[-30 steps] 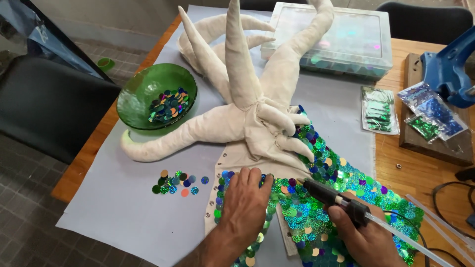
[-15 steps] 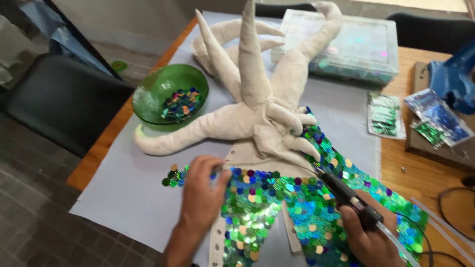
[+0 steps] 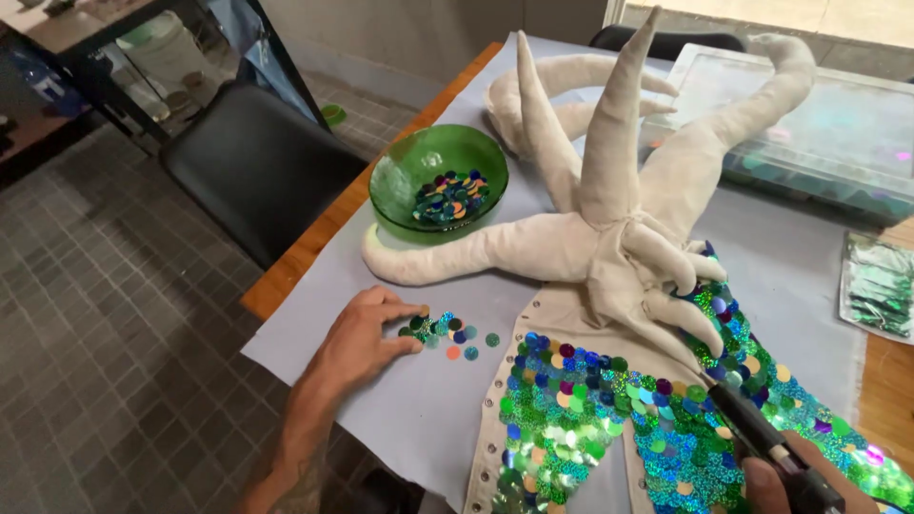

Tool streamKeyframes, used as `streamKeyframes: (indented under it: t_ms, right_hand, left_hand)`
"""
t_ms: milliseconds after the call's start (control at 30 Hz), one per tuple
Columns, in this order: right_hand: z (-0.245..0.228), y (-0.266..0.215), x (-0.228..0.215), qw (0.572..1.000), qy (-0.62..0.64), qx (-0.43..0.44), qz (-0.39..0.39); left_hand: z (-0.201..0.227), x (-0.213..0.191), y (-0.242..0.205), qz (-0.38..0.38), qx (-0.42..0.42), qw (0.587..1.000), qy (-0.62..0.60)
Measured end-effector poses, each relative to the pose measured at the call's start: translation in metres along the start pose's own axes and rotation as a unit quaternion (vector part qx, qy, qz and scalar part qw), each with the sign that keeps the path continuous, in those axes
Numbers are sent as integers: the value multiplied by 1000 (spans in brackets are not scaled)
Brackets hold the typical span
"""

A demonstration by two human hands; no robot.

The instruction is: Applying sequins to a white fabric sculpture using a hot glue gun

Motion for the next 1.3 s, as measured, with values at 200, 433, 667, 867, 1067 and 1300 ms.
streamKeyframes:
  t_ms: [200, 433, 667, 867, 1067, 1300]
  right_hand:
    - [1, 5, 1, 999, -23, 32, -25]
    - [2, 5, -1, 998, -51, -24, 37]
    - [2, 1, -5, 981, 100, -96, 137]
    - [-22, -6, -21, 993, 96, 0, 69]
    - [-59, -8, -21, 989, -116, 64, -72]
    - [-109, -1, -20, 957, -242, -36, -154]
  left_hand:
    - [-13, -2, 16, 22, 25, 999, -13]
    - [-3, -13, 3, 53, -67, 994, -61]
    - [-20, -18, 1, 54, -65, 995, -49]
    - [-11, -22, 1, 115, -82, 976, -164]
    - [23, 1, -7, 117, -92, 909, -390]
    - [61, 70, -6, -19, -102, 843, -529]
Point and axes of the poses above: each hand's wrist, its own y-axis towards the middle knuckle, its own x-axis out of the palm, z = x × y, the point moved 9 cm from there along y, towards the middle knuckle, and after that the axes turned 11 degrees about -y, right-handed, at the moved point
